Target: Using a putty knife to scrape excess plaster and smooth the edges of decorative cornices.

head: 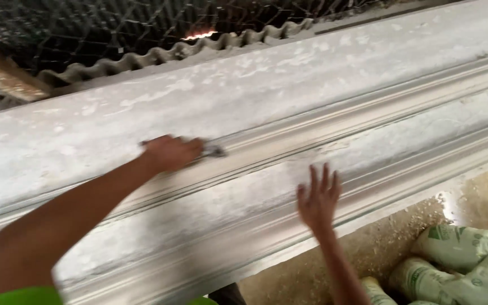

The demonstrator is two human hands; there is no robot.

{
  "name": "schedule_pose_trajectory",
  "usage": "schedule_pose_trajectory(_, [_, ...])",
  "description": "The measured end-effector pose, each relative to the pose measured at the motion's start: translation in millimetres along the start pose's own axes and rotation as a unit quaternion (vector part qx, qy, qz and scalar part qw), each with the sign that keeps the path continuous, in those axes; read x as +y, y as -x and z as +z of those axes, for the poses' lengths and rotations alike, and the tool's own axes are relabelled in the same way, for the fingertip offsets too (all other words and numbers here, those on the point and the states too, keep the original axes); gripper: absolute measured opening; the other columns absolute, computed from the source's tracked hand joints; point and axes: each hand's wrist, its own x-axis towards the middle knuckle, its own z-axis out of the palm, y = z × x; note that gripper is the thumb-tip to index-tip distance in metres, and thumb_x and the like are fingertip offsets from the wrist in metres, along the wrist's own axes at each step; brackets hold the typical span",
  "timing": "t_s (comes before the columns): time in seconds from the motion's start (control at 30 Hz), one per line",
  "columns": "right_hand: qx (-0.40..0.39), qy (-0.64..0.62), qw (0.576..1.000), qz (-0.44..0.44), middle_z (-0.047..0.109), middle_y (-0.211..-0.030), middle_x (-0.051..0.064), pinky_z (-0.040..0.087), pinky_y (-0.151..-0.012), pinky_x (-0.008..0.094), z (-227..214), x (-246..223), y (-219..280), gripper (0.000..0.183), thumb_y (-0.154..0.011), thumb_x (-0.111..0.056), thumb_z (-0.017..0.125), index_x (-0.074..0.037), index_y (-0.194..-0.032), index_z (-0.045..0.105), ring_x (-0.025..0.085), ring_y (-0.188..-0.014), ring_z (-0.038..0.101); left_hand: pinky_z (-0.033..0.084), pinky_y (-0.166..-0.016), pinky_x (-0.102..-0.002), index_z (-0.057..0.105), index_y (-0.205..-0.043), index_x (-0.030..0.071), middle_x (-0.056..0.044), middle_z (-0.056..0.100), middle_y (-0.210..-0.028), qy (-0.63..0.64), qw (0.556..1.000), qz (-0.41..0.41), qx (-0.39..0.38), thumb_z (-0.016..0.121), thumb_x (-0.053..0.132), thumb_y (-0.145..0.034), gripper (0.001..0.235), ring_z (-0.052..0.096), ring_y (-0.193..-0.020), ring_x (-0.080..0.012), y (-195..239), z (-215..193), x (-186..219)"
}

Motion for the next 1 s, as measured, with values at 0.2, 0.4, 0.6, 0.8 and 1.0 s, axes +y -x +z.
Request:
schedule_pose_trajectory(0.2, [-0.081,-0.010,0.995,0.057,0.048,-0.159,0.014,0.038,-0.113,0.060,10,94,-30,0.060,-0.099,-0.042,0.049,-0.023,-0.155,0.050,0.042,-0.146,0.044,0.055,-0.078,-0.047,0.056,-0.109,0.008,-0.004,0.072,-0.098,0.057,0.989,0.015,0.135,0.047,0.013,-0.096,0.016,0.077,-0.083,-0.0312,-252,-96,73])
schedule_pose_trajectory(0.4, [-0.033,-0.060,0.997,-0.031,0.046,-0.159,0.019,0.032,-0.116,0.054,12,115,-18,0.066,-0.090,-0.032,0.057,-0.017,-0.154,0.050,0.042,-0.144,0.044,0.054,-0.096,-0.055,0.048,-0.141,0.012,-0.007,0.046,-0.152,0.037,0.998,0.037,-0.027,0.040,0.009,-0.100,0.042,0.072,-0.108,-0.0382,-229,-125,59])
schedule_pose_trajectory(0.6, [-0.072,-0.226,0.970,-0.054,0.052,-0.153,0.013,0.028,-0.118,0.061,-17,113,-32,0.054,-0.088,-0.036,0.060,-0.014,-0.137,0.058,0.042,-0.146,0.042,0.060,-0.049,-0.048,0.064,-0.119,0.016,-0.005,0.060,-0.133,-0.075,0.981,0.067,0.164,0.055,0.018,-0.095,0.026,0.074,-0.066,-0.0238,-334,-110,79])
schedule_pose_trajectory(0.8, [0.026,-0.304,0.936,-0.174,0.066,-0.145,0.002,0.042,-0.110,0.060,96,151,38,0.025,-0.110,-0.027,0.067,-0.030,-0.135,0.067,0.035,-0.134,0.063,0.058,-0.054,-0.053,0.061,-0.113,-0.006,-0.011,0.063,-0.085,0.025,0.989,0.057,0.135,0.042,-0.004,-0.092,0.028,0.072,-0.066,-0.0365,-615,-247,173])
schedule_pose_trajectory(1.0, [-0.088,-0.294,0.952,0.025,0.053,-0.149,0.018,0.025,-0.125,0.057,44,481,-107,0.049,-0.097,-0.020,0.059,-0.009,-0.144,0.052,0.041,-0.142,0.045,0.056,-0.050,-0.044,0.071,-0.096,0.006,-0.009,0.067,-0.087,0.001,0.975,0.061,0.213,0.049,-0.002,-0.086,0.025,0.073,-0.064,-0.0288,-809,-288,224])
